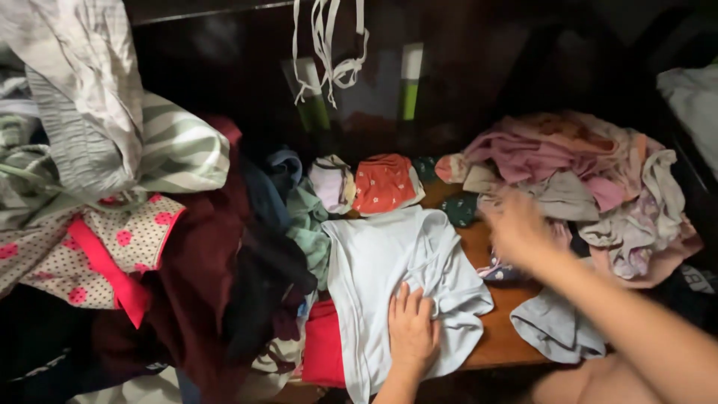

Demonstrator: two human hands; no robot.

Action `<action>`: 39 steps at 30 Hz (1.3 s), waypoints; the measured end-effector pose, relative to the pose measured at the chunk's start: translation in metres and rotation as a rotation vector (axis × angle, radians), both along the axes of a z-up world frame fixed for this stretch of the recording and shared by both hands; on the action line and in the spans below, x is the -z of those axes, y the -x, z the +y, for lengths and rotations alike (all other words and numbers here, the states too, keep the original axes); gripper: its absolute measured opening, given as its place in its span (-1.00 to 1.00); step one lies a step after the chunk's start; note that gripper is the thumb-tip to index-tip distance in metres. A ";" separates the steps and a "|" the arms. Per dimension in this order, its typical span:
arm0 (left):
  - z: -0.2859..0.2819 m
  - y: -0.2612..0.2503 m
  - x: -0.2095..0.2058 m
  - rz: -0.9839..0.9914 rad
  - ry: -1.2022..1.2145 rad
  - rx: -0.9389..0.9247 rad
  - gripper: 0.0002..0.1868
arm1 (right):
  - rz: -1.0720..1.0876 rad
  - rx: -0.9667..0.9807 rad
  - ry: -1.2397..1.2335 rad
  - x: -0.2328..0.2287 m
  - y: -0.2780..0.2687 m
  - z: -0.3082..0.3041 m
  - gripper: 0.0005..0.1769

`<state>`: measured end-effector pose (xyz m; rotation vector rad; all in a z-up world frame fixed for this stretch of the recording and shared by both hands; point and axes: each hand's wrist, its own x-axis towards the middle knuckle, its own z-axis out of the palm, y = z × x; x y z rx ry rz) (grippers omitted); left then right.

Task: Folding and sorting clean undergarments.

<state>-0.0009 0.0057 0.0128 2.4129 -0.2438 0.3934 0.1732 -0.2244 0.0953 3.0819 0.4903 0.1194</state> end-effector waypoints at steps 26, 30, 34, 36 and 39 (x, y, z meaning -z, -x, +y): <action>0.128 0.080 -0.054 -0.163 -0.566 0.656 -0.29 | 0.712 0.027 -0.551 0.077 0.084 -0.106 -0.60; 0.111 0.068 -0.020 -0.022 -0.651 0.629 -0.52 | 0.620 0.202 -0.583 0.116 0.067 -0.119 -0.63; 0.108 0.061 -0.022 -0.003 -0.732 0.649 -0.61 | 0.555 0.197 -1.029 0.130 0.050 -0.135 -0.65; 0.113 0.060 -0.011 -0.126 -0.758 0.631 -0.60 | 0.576 0.209 -1.074 0.117 0.046 -0.140 -0.65; 0.120 0.064 -0.011 -0.174 -0.766 0.644 -0.61 | 0.642 0.261 -1.121 0.100 0.049 -0.141 -0.64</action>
